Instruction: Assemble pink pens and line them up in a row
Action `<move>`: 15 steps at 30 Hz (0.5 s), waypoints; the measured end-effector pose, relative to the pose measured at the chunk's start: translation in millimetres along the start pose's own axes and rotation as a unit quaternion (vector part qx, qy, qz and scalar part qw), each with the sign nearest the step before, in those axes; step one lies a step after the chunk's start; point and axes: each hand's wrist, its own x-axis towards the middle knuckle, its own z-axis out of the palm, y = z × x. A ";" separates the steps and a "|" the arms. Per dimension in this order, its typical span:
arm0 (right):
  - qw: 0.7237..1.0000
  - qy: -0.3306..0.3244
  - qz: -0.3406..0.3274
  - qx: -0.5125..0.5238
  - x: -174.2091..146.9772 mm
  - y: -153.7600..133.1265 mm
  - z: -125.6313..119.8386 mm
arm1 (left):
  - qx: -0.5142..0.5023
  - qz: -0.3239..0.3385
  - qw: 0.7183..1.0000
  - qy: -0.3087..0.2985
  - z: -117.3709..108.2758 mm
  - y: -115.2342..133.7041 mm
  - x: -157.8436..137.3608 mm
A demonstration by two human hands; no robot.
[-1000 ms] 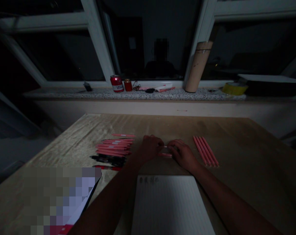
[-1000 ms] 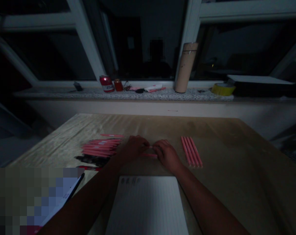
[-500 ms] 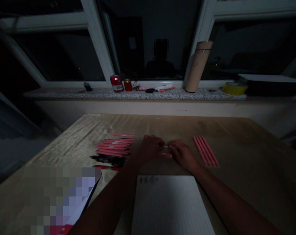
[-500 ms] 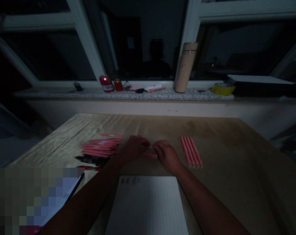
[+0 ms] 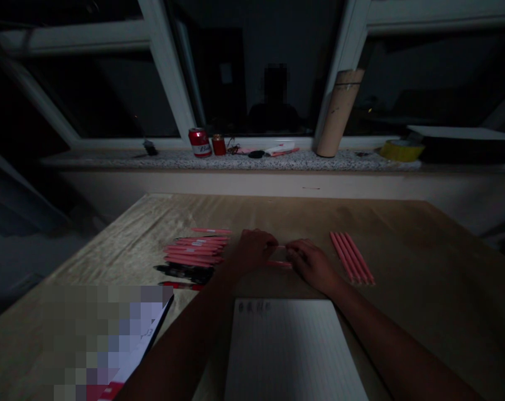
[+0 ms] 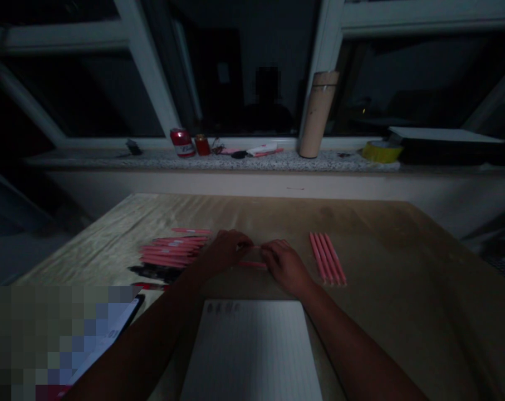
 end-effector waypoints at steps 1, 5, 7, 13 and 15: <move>1.000 -0.005 -0.005 -0.007 -0.5 0.3 0.5 | 0.002 -0.006 1.000 0.000 -1.3 -0.3 0.1; 0.997 -0.042 -0.044 -0.052 -2.2 -0.5 2.2 | 0.010 -0.018 1.000 0.002 -3.1 -3.1 0.7; 0.994 -0.060 -0.058 -0.074 -2.5 -2.3 2.2 | 0.010 -0.019 1.000 0.006 -3.0 -5.5 0.8; 0.996 -0.040 -0.021 -0.073 -3.2 -3.8 -0.3 | 0.016 -0.028 0.999 0.012 -3.0 -14.6 0.7; 0.997 -0.016 0.007 -0.070 -3.7 -2.3 -0.9 | 0.025 -0.037 0.999 0.015 -3.0 -17.0 0.6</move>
